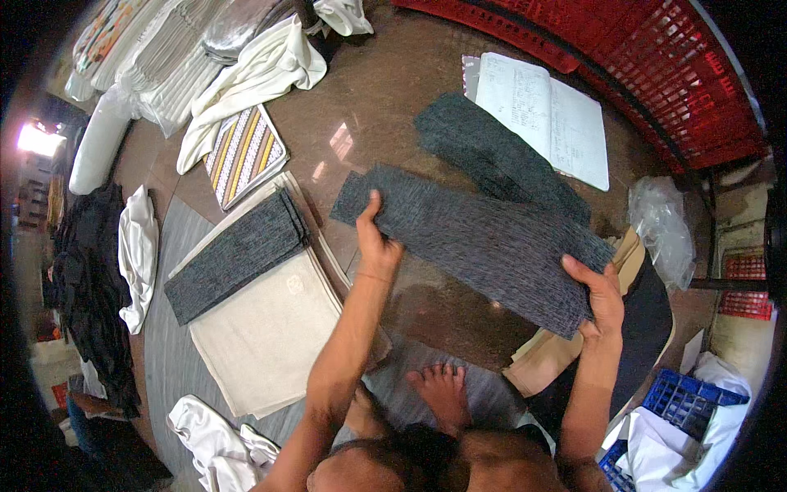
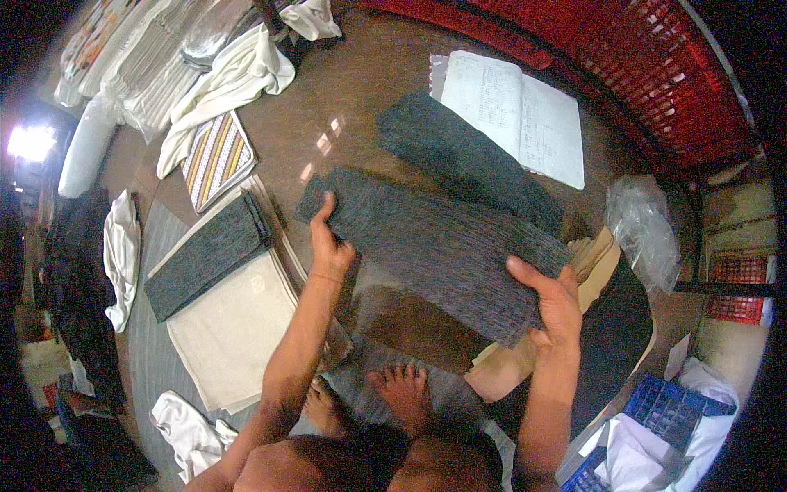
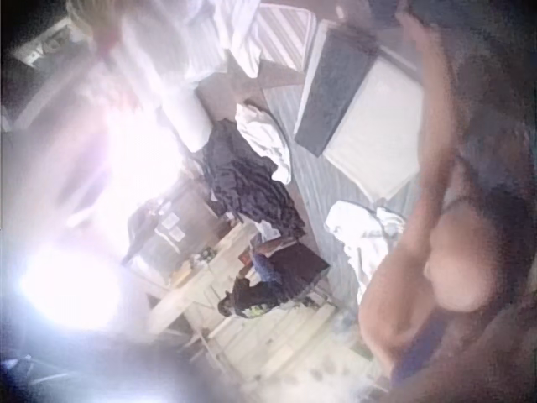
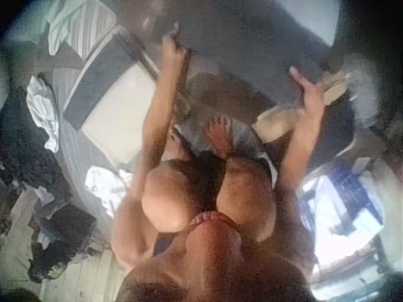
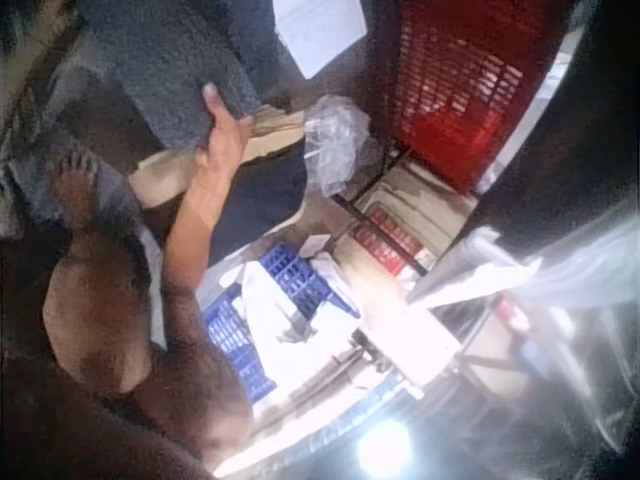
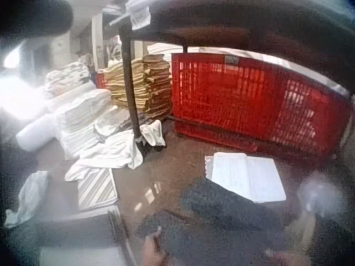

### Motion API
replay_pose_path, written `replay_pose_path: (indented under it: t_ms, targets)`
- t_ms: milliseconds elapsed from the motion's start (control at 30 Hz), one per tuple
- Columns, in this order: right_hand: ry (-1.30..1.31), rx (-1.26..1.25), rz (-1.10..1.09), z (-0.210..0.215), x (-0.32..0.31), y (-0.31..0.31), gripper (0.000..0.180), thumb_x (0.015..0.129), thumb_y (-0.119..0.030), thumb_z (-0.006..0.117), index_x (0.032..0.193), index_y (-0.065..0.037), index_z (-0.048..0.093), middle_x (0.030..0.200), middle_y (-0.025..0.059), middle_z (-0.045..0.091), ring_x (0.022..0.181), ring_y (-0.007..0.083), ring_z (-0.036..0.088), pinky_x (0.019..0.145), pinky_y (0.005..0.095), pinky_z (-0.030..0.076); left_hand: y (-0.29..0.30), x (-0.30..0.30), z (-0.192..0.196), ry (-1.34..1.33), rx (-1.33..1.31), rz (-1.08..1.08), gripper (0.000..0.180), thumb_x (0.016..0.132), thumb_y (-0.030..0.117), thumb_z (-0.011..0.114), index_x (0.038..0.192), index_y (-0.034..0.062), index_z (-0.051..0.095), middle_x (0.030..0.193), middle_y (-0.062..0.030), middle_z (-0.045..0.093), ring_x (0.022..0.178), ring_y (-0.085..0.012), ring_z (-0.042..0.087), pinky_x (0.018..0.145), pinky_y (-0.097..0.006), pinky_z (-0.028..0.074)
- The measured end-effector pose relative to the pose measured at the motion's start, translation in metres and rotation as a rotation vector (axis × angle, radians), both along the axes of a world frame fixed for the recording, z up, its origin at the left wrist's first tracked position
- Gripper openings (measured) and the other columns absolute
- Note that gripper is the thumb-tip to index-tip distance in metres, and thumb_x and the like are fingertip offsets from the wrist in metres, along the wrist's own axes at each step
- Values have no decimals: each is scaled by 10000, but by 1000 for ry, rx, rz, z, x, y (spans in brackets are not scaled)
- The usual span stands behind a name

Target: The person folds light-colored fabric pieces into neat stacks on the floor, then folds dark gray fabric pieces and places them on top of the light-colored stack. The person works by hand without tools.

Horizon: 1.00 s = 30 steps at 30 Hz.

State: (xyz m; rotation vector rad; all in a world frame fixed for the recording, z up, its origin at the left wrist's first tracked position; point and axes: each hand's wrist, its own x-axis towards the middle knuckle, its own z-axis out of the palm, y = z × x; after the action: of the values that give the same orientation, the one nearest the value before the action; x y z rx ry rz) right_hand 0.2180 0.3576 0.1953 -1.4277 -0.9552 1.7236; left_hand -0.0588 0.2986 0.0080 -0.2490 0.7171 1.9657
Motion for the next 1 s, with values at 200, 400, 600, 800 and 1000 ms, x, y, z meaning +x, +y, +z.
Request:
replay_pose_path:
  t_ms: [200, 400, 600, 800, 1000]
  targets:
    - [-125, 89, -94, -23, 44, 8, 366, 774, -28, 719, 1113, 0, 584, 1010, 105, 668, 861, 219, 660, 794, 352, 528, -7, -41, 59, 370, -167, -57, 244, 881, 96, 627, 1101, -5, 601, 1105, -120, 638, 962, -232, 636, 867, -339, 528]
    - [-436, 73, 25, -96, 41, 18, 580, 730, -135, 807, 1216, 21, 532, 1052, 114, 669, 954, 240, 633, 879, 358, 492, -41, -77, 52, 562, -502, -267, 299, 818, 93, 710, 1080, -11, 610, 1017, -91, 660, 829, -200, 649, 709, -344, 546]
    - [-983, 395, 365, -209, 42, 7, 1305, 530, -356, 924, 1508, -75, 107, 1521, 209, 207, 1377, 350, 284, 1103, 460, 296, -28, -95, -26, 711, -738, -359, 428, 780, 197, 779, 1136, 20, 621, 982, -47, 664, 788, -167, 624, 650, -323, 508]
    - [-1154, 727, 919, -139, -9, 0, 1430, 417, -440, 925, 1525, -184, 58, 1559, 223, 37, 1416, 453, 128, 1105, 660, 144, -29, -124, -56, 1283, -825, -340, 475, 697, 232, 829, 1021, -75, 665, 914, -123, 697, 786, -219, 647, 706, -327, 511]
    - [-1166, 702, 1206, -162, -10, 41, 1284, 511, -510, 872, 1513, -159, 149, 1520, 211, 195, 1391, 418, 219, 1145, 586, 138, -14, -125, -45, 1416, -910, -465, 473, 641, 217, 830, 979, -74, 674, 866, -196, 707, 806, -281, 695, 738, -352, 512]
